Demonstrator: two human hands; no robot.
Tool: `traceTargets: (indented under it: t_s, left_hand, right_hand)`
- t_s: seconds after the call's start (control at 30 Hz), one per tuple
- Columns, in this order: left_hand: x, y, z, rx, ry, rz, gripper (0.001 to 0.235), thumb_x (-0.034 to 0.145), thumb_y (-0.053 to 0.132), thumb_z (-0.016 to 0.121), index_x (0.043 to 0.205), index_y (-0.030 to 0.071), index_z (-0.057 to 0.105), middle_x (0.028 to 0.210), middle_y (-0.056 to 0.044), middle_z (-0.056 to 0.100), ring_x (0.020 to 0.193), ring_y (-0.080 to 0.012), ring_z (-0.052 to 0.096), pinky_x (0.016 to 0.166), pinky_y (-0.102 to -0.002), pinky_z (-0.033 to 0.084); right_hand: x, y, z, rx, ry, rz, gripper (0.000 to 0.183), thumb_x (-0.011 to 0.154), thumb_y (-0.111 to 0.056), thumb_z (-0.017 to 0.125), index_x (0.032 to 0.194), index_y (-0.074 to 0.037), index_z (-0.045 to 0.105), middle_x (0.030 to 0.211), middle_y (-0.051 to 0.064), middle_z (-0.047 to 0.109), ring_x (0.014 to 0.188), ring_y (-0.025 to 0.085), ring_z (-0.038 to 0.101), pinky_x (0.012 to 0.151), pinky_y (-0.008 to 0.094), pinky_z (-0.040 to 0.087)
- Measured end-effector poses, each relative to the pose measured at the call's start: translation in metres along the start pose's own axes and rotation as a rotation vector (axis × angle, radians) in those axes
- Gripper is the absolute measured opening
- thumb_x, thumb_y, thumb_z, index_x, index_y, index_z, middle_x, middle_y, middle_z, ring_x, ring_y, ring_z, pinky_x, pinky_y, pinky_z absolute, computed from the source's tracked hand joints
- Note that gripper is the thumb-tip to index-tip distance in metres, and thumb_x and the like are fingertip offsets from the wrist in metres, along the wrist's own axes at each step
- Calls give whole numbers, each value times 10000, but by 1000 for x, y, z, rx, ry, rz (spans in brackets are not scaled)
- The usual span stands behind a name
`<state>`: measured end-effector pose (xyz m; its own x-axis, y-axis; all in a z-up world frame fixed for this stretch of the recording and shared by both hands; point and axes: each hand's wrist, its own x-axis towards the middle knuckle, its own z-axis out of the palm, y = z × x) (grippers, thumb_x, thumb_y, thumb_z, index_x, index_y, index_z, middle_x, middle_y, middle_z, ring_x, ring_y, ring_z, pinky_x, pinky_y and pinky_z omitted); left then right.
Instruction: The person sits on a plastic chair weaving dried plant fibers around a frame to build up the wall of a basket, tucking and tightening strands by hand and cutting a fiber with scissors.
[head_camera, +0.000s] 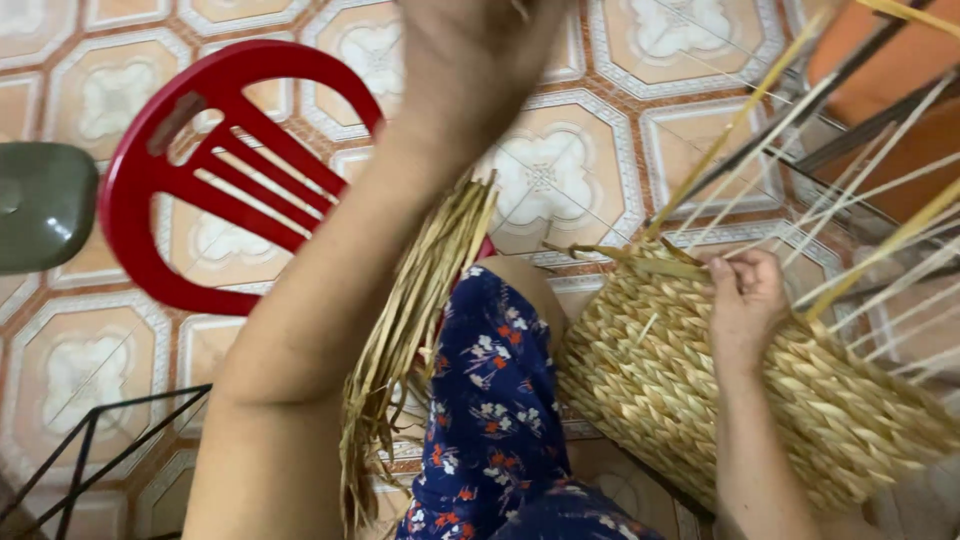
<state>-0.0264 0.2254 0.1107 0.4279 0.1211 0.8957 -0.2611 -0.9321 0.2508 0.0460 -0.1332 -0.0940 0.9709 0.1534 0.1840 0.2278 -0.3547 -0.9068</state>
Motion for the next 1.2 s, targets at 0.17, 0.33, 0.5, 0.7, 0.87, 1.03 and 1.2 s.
traceTargets:
  t_s: [0.17, 0.33, 0.5, 0.7, 0.87, 1.03, 1.2]
  left_hand:
    - [-120, 113, 125, -460, -783, -319, 194, 897, 295, 730, 1002, 133, 747, 899, -44, 631, 798, -195, 658, 723, -370, 577]
    - [-158, 121, 160, -492, -816, -447, 218, 895, 247, 730, 1069, 121, 769, 951, -80, 682, 844, -256, 685, 792, -424, 570]
    - [-171, 112, 180, -366, -847, -411, 170, 869, 214, 772, 996, 102, 782, 951, -104, 672, 845, -260, 688, 803, -408, 583]
    - [-156, 109, 172, -635, -896, -588, 250, 833, 211, 771, 1071, 138, 784, 970, -70, 723, 825, -193, 726, 784, -362, 609]
    - [-131, 117, 172, -450, -1222, -694, 356, 810, 272, 801, 1151, 189, 736, 1042, -49, 777, 906, -169, 752, 836, -321, 572]
    - [-136, 128, 191, -143, -1309, -404, 211, 861, 267, 781, 1036, 149, 771, 968, -65, 734, 942, -215, 665, 833, -352, 568]
    - [-142, 125, 185, 76, -1049, -103, 124, 836, 191, 785, 944, 133, 778, 951, -88, 649, 899, -228, 576, 780, -379, 558]
  right_hand:
    - [1, 4, -6, 77, -51, 33, 36, 1033, 1, 654, 1036, -18, 624, 994, 117, 749, 772, 136, 699, 614, 237, 574]
    - [-9, 20, -10, 189, -63, -10, 51, 1028, -9, 641, 1059, -48, 640, 962, 61, 722, 782, 89, 702, 666, 224, 597]
    - [-26, -1, -5, -55, 80, -15, 37, 1020, -35, 694, 1043, -63, 691, 791, 18, 662, 604, 71, 582, 473, 224, 467]
    - [-40, -5, -11, -55, 115, -161, 77, 986, -27, 730, 1049, -58, 700, 944, 27, 632, 700, 74, 526, 582, 214, 406]
    - [-50, 8, -13, -211, 139, -339, 107, 979, -36, 783, 1046, -74, 708, 994, 42, 673, 944, 172, 601, 828, 321, 478]
    - [-48, 12, -16, -211, 76, -216, 109, 954, -84, 771, 1043, -91, 709, 1051, 56, 698, 931, 144, 656, 750, 260, 551]
    - [-23, -1, -20, -416, 45, -492, 98, 955, -100, 769, 1015, -86, 693, 988, 66, 698, 905, 178, 657, 748, 305, 537]
